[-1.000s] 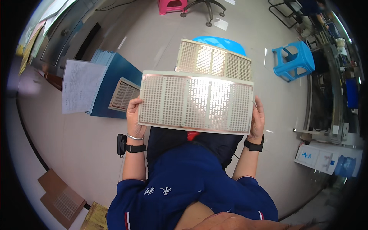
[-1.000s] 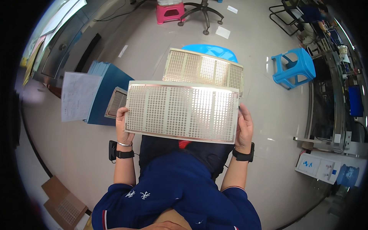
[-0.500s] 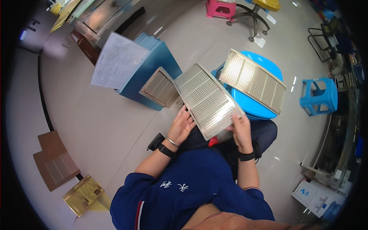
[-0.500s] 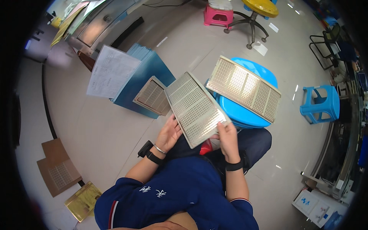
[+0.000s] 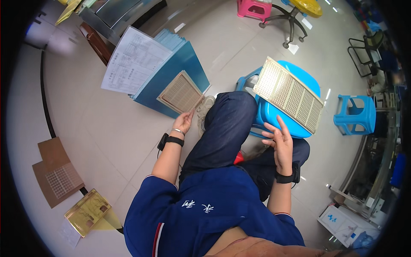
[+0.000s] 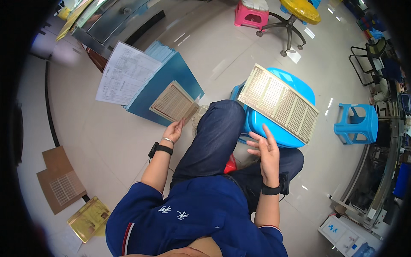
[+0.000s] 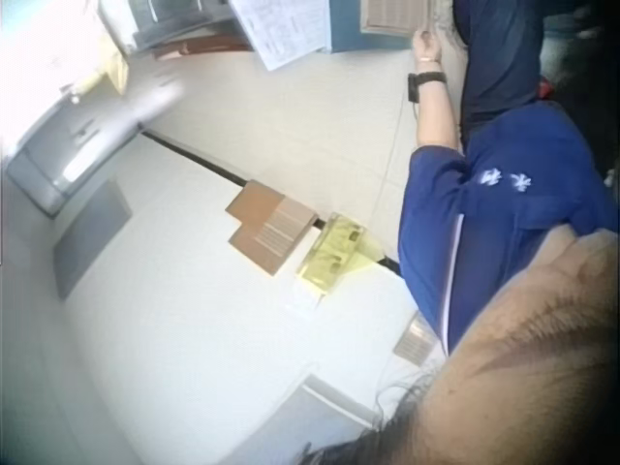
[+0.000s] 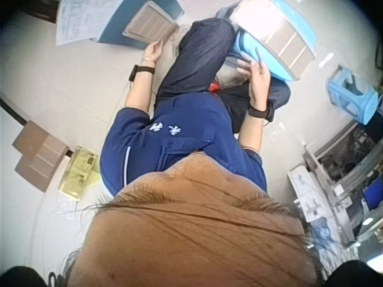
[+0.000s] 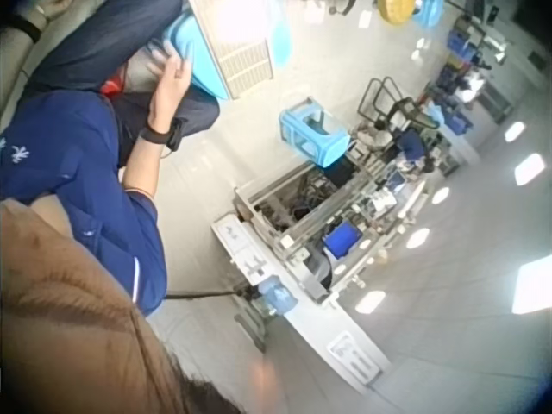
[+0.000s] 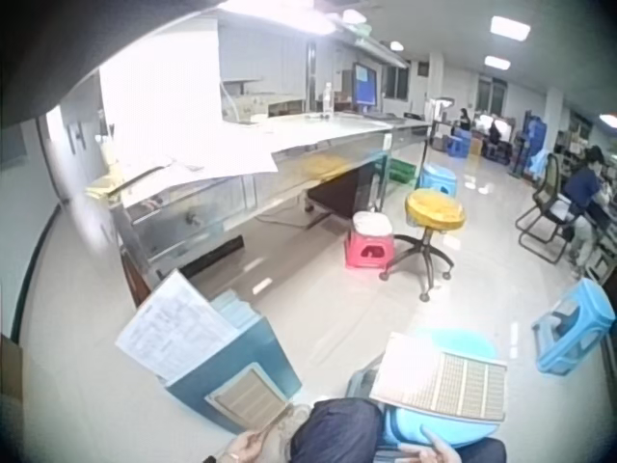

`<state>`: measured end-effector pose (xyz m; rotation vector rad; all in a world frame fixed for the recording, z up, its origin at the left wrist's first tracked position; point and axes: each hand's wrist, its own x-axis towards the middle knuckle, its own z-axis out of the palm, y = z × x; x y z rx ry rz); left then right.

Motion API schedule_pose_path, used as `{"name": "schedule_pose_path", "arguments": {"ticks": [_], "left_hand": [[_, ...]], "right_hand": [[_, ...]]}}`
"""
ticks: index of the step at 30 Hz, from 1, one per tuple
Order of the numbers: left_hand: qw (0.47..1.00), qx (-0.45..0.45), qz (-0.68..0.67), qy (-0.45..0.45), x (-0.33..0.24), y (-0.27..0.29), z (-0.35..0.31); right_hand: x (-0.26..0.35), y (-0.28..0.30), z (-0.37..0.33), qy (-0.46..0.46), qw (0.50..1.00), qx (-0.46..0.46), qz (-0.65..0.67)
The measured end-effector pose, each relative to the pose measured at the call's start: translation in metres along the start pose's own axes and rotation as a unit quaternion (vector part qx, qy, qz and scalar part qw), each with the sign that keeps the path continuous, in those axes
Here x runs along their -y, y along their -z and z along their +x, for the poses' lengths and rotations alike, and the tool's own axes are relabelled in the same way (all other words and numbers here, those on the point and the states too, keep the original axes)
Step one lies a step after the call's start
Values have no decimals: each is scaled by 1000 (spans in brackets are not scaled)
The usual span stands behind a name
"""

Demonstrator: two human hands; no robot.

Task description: The recorder is manually inspecting and sorting through a stack of perforated metal sheets or grids.

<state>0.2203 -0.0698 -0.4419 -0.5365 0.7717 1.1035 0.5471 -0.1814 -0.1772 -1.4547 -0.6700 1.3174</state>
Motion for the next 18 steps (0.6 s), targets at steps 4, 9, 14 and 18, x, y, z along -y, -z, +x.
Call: {"name": "schedule_pose_path", "arguments": {"ticks": [4, 9, 14, 18], "left_hand": [[998, -49, -23, -33, -4, -3, 24], [977, -64, -158, -126, -13, 11, 41], [983, -112, -58, -134, 24, -22, 25], [944, 66, 290, -143, 67, -104, -9]], "right_hand": [[1, 22, -7, 9, 998, -66, 11], [6, 65, -7, 78, 981, -168, -50], [-10, 131, 12, 185, 930, -293, -124], [-24, 154, 27, 201, 812, -356, -417]]}}
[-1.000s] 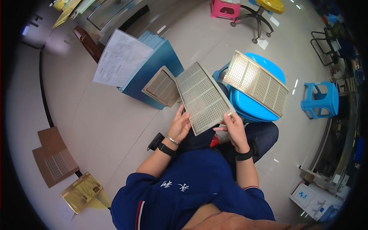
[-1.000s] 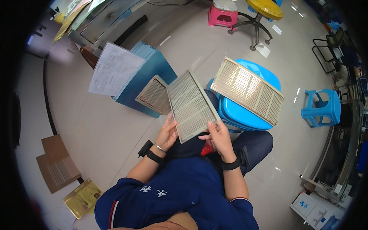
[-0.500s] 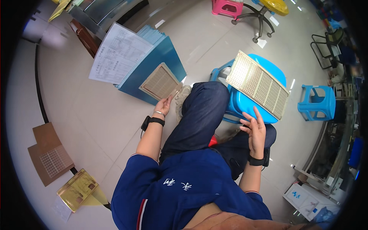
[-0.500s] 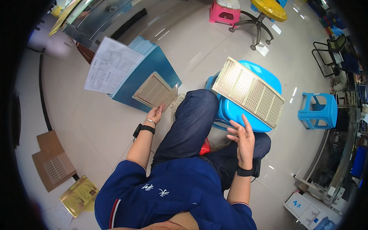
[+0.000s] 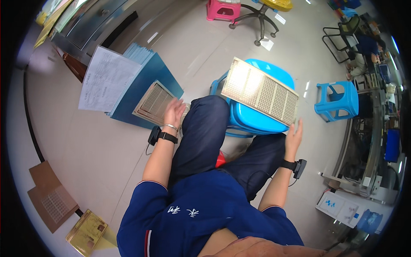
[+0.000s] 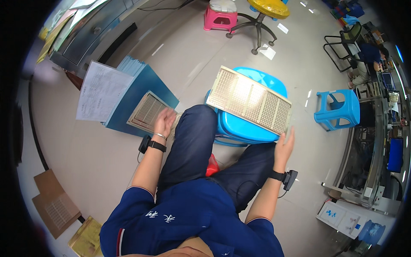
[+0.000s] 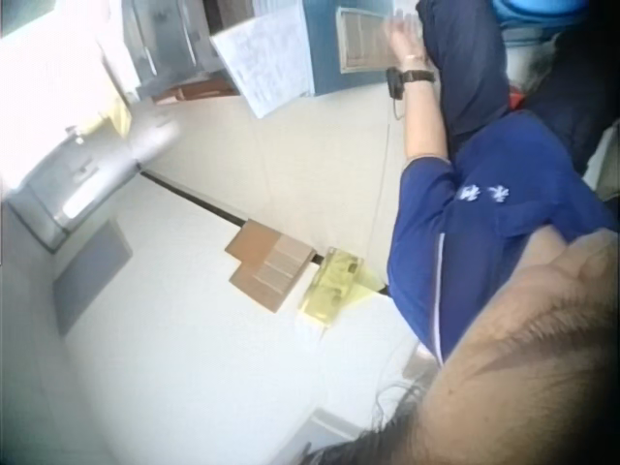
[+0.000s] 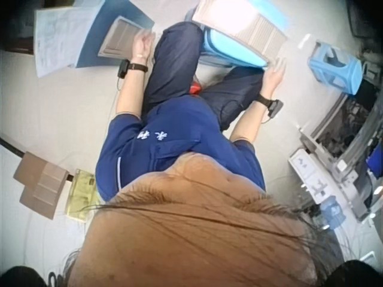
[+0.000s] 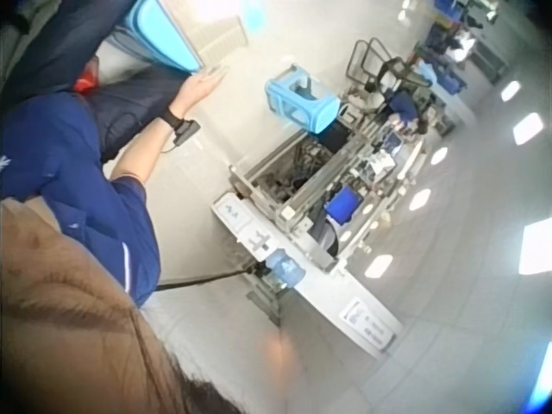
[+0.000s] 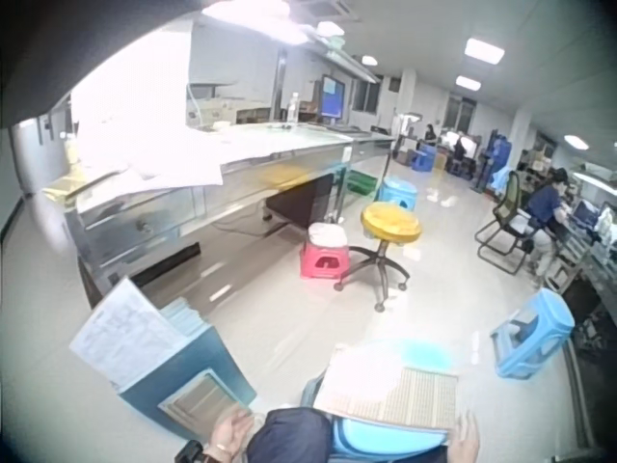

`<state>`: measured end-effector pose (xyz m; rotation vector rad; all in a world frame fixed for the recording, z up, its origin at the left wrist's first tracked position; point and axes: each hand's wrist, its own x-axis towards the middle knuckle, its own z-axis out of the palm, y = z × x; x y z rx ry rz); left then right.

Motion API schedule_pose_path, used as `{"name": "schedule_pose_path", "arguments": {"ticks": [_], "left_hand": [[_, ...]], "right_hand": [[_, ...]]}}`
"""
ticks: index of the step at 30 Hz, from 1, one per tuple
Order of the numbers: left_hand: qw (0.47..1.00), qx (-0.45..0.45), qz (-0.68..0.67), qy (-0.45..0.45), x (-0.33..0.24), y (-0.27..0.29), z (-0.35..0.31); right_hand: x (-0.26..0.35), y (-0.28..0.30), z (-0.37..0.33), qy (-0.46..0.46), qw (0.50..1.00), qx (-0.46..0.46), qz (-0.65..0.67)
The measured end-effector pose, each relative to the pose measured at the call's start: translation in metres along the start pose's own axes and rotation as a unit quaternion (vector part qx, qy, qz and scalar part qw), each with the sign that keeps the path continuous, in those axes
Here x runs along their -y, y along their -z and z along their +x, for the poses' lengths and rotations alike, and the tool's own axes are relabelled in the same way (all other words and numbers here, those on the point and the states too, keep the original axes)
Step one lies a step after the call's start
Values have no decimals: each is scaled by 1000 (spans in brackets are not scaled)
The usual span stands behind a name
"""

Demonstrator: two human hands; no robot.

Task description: The recorder is manually inspecting and sorting through a stack of perforated metal sheets or grids.

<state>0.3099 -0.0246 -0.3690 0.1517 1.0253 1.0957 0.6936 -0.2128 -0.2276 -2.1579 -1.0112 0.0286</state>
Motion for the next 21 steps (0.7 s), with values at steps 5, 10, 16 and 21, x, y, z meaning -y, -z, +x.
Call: {"name": "schedule_pose_path", "arguments": {"ticks": [5, 10, 16, 21], "left_hand": [[951, 208, 210, -93, -25, -110, -20], [846, 306, 398, -179, -4, -159, -17], [768, 190, 515, -328, -7, -170, -61], [917, 276, 220, -187, -9, -158, -96]], "right_hand": [[17, -19, -12, 31, 991, 54, -119], [26, -17, -26, 41, 989, 62, -128], [28, -12, -37, 45, 989, 64, -127], [18, -6, -35, 14, 999, 37, -13]]}}
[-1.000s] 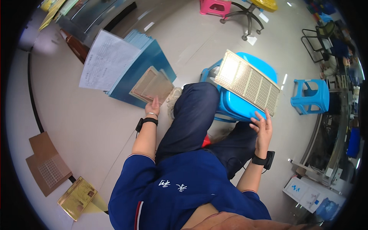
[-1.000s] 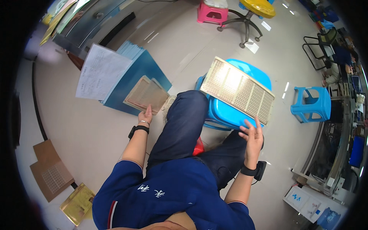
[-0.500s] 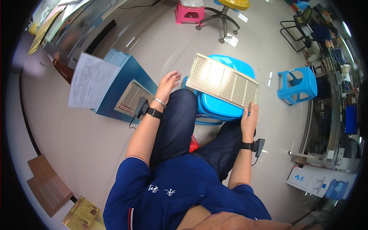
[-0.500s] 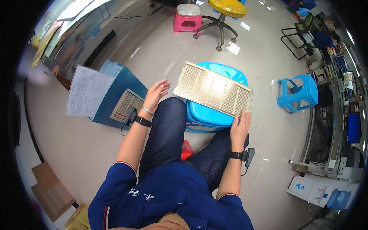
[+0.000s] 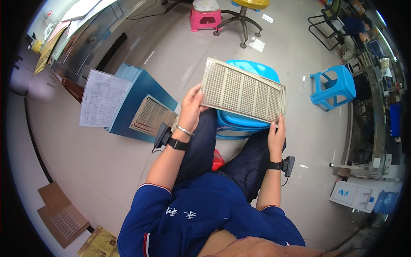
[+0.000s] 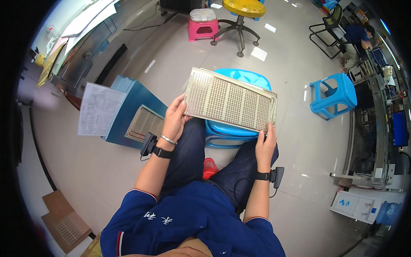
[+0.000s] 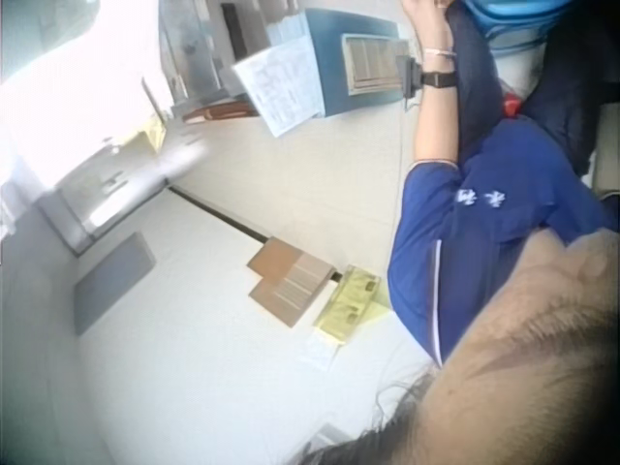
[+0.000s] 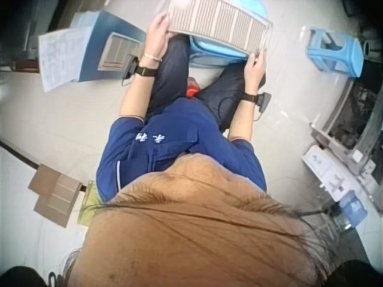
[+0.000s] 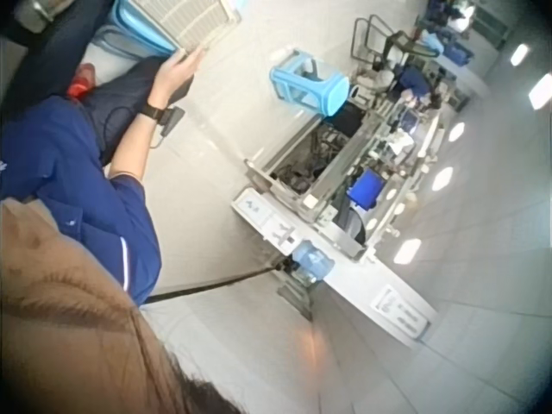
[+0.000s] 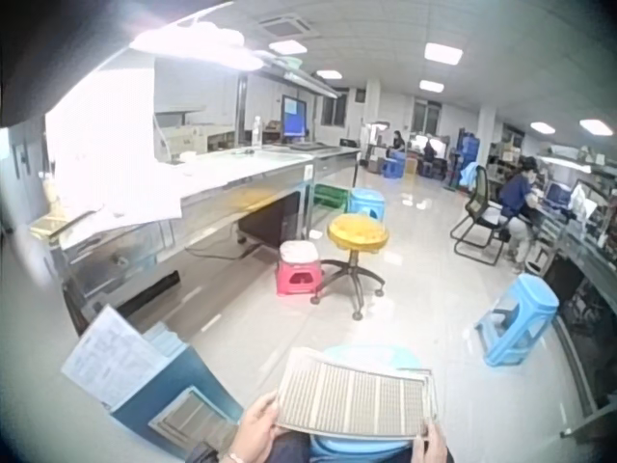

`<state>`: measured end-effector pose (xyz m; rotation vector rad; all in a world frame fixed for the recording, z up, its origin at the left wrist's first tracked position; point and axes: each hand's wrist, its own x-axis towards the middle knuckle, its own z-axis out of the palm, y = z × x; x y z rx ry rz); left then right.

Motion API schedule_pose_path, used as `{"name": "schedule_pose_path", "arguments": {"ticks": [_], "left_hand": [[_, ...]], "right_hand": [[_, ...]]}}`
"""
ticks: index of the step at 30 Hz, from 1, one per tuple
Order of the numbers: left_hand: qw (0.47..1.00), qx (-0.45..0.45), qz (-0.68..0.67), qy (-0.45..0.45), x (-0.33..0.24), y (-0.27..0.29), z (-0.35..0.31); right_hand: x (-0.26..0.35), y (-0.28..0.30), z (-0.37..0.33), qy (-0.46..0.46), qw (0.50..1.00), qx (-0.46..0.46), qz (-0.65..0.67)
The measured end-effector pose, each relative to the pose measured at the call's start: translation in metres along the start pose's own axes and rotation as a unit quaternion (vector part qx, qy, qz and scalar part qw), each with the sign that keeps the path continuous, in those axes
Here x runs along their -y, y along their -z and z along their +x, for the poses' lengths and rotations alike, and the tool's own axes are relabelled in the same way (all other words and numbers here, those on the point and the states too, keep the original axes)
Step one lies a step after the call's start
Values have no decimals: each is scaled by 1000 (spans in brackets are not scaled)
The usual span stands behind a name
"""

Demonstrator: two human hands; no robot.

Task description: The recorder is manually inspecting and sorting through a stack of perforated metal sheets or grids.

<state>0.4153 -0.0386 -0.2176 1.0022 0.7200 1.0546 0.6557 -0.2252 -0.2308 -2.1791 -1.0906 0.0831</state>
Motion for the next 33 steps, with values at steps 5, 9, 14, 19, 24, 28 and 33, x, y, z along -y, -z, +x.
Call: {"name": "schedule_pose_path", "arguments": {"ticks": [5, 9, 14, 19, 24, 28, 33], "left_hand": [[965, 31, -235, 113, -5, 18, -28], [963, 31, -242, 114, -8, 36, -46], [967, 22, -223, 118, -15, 50, -61], [984, 7, -151, 97, -18, 61, -70], [997, 6, 69, -41, -29, 60, -76], [996, 17, 43, -79, -26, 57, -76], [996, 22, -59, 59, -25, 68, -84]], "right_hand": [[-2, 22, -2, -134, 936, -76, 315], [8, 50, -9, -192, 833, 12, 519], [26, 62, -19, -164, 844, 37, 510], [31, 62, -21, -140, 865, 36, 481], [27, 54, -17, -126, 842, -18, 524], [14, 44, -21, -135, 809, -8, 573], [18, 45, -27, -137, 751, 20, 645]]}}
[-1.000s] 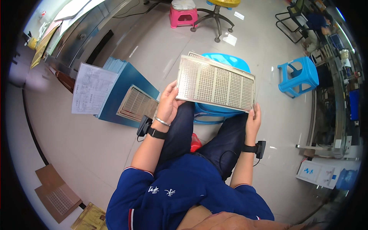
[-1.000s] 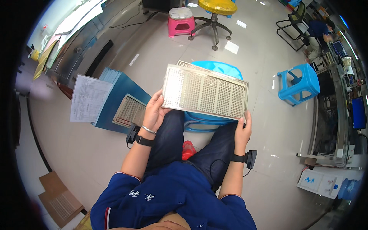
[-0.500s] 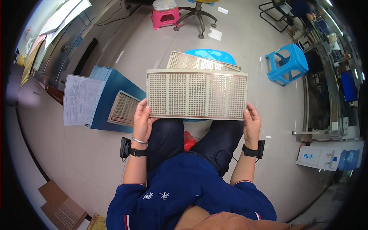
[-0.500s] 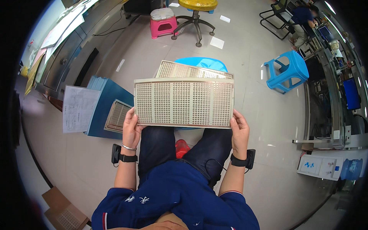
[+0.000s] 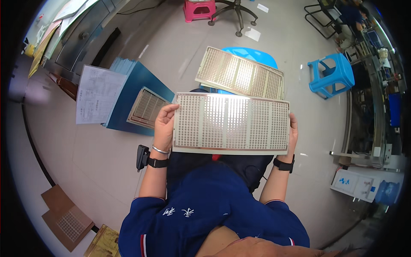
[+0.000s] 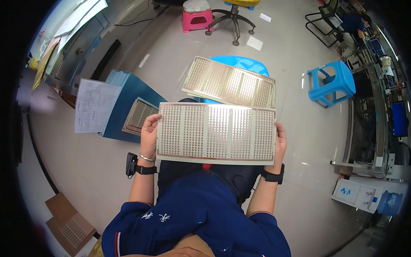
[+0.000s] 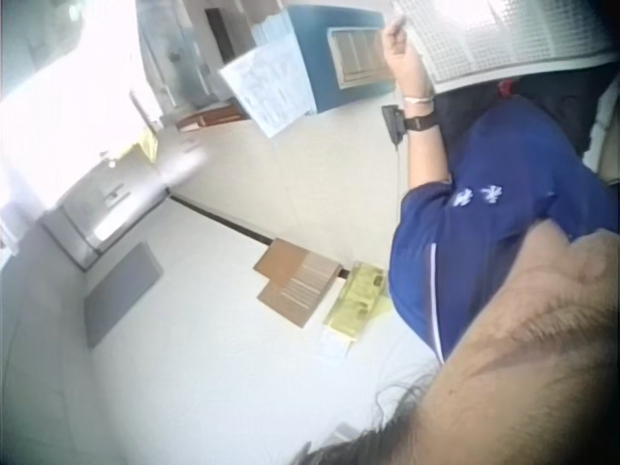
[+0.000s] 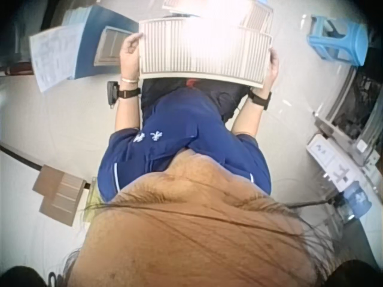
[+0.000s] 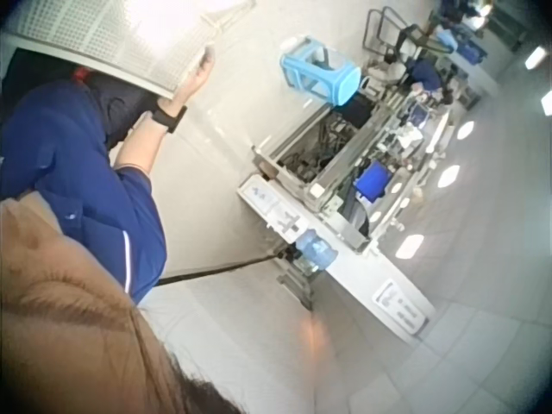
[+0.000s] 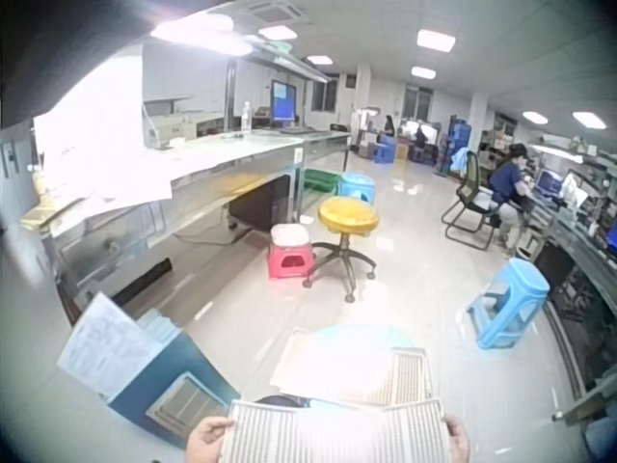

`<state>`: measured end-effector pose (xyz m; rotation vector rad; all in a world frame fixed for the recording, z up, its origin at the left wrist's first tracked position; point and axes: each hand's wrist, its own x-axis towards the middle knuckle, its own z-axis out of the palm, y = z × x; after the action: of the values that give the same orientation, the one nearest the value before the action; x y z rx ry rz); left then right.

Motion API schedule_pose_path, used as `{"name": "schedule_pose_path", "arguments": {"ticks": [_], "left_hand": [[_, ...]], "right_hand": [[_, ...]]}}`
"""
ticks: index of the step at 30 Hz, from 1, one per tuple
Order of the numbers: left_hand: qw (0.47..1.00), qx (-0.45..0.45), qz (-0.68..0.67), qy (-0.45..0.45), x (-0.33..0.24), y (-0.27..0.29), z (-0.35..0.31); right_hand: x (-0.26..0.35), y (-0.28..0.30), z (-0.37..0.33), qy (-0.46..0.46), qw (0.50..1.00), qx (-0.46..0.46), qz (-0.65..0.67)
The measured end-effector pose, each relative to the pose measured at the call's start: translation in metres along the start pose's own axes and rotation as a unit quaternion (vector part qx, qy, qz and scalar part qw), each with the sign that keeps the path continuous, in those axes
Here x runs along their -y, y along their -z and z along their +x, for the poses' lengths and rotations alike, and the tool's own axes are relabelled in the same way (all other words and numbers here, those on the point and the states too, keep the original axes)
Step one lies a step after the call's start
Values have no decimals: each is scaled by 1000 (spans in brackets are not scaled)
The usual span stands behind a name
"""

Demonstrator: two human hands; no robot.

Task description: The recorder is manually inspecting and sorting through a stack of perforated metal sheets or grids.

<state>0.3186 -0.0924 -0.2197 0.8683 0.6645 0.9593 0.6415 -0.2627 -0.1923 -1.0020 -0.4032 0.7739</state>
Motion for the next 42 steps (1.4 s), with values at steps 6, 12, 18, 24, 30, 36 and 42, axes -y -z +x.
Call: {"name": "schedule_pose_path", "arguments": {"ticks": [6, 12, 18, 24, 30, 36, 42], "left_hand": [[986, -10, -159, 41, -6, 0, 0], [992, -4, -123, 20, -2, 6, -2], [992, -15, -120, 20, 0, 5, -2], [993, -25, -112, 22, 2, 6, 0], [992, -35, -118, 15, -1, 12, -1], [921, -67, -382, 35, 12, 21, -4], [950, -37, -300, 82, 48, 14, -37]], "right_hand": [[-2, -6, 1, 6, 1000, 12, -3], [-6, 0, 1, 12, 999, 38, -14], [0, -9, -2, 10, 999, 34, -27], [0, -10, -2, 10, 999, 38, -37], [6, -34, -4, -94, 994, 54, -18], [-14, -49, -8, -176, 981, 85, -7], [-71, -107, -36, -195, 966, 141, -97]]}}
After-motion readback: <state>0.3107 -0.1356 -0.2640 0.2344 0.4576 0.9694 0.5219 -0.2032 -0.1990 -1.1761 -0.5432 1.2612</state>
